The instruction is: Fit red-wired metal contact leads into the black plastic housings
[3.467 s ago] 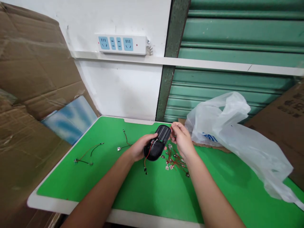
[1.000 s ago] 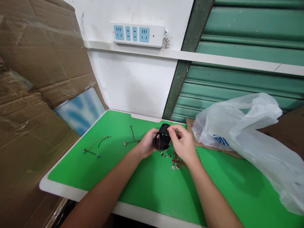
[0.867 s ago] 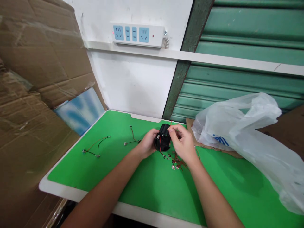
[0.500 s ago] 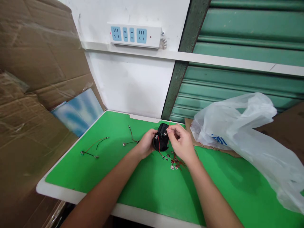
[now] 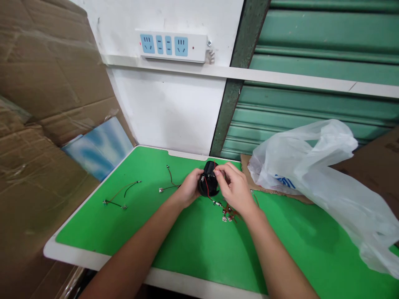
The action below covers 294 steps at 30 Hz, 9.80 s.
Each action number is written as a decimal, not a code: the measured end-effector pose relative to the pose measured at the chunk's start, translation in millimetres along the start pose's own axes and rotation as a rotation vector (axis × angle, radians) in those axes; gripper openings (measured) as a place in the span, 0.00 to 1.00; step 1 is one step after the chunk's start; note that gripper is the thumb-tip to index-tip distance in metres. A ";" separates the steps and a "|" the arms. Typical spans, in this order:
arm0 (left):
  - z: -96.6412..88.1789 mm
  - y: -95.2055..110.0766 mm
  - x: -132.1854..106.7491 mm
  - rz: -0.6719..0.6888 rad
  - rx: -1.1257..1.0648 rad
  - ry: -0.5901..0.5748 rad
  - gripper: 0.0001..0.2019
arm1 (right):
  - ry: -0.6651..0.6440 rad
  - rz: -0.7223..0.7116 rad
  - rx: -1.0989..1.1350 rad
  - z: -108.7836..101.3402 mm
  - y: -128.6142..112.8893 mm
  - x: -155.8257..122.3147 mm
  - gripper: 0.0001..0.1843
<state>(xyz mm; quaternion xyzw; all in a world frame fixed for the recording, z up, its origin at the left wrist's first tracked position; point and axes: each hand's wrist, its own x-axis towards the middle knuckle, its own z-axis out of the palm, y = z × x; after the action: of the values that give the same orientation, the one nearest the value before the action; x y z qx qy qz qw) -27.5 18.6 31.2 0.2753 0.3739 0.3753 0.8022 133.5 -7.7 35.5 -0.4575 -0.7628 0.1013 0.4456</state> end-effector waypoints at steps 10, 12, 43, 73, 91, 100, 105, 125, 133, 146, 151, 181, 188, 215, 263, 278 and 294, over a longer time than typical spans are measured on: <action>3.6 1.1 -1.8 -0.011 0.020 0.016 0.16 | -0.016 -0.019 -0.042 0.8 1.5 -0.5 0.08; 5.6 1.8 -2.8 -0.008 0.035 0.040 0.18 | -0.019 -0.016 -0.043 1.4 1.7 -0.8 0.08; -10.5 -6.1 14.5 0.331 0.292 0.033 0.13 | -0.078 0.035 -0.063 3.4 10.9 -2.1 0.06; -14.0 -8.7 18.5 0.428 0.485 0.110 0.17 | -0.040 0.071 -0.048 6.6 10.2 -1.2 0.04; -14.8 -8.3 21.1 0.468 0.523 0.139 0.15 | -0.044 0.045 -0.119 6.1 9.2 -2.0 0.05; -14.6 -9.5 20.7 0.457 0.478 0.131 0.15 | -0.057 0.035 -0.123 6.5 10.8 -2.3 0.05; -14.3 -10.5 20.2 0.427 0.419 0.127 0.16 | -0.054 0.055 -0.106 7.9 9.5 -1.5 0.05; -12.3 -1.3 5.6 0.418 0.664 -0.056 0.37 | -0.165 0.220 0.270 -7.7 19.7 2.5 0.07; -21.8 2.2 1.5 0.419 0.780 -0.315 0.39 | -0.365 0.378 0.631 -21.6 16.4 -0.9 0.48; -27.1 0.1 3.9 0.521 0.849 -0.400 0.40 | -0.433 0.374 0.776 -16.3 19.1 -2.7 0.43; -26.0 -0.6 4.3 0.557 0.883 -0.397 0.38 | -0.432 0.350 0.779 -14.5 21.8 -2.9 0.39; -20.9 -1.6 1.2 0.549 0.908 -0.327 0.38 | -0.402 0.304 0.735 -7.4 26.3 -4.4 0.38; -21.8 -3.6 2.9 0.533 0.885 -0.330 0.38 | -0.422 0.342 0.771 -6.6 27.7 -4.9 0.38; -18.5 -6.4 3.8 0.532 0.874 -0.287 0.35 | -0.420 0.396 0.796 -3.4 27.3 -4.5 0.37; -16.2 -8.6 20.0 0.457 0.375 -0.006 0.27 | -0.036 0.030 -0.002 6.8 11.2 -0.3 0.05; -8.8 -17.1 11.4 0.692 0.627 0.153 0.28 | 0.042 -0.024 -0.042 16.9 8.9 -4.2 0.06; -17.7 3.9 1.4 0.548 0.821 -0.198 0.31 | -0.292 0.316 0.672 -12.6 11.1 -1.7 0.45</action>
<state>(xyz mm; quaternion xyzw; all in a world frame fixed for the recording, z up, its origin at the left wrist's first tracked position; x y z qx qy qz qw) -42.7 24.9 23.3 0.6903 0.3269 0.3663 0.5315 150.4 -6.0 35.6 -0.3789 -0.6627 0.4765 0.4362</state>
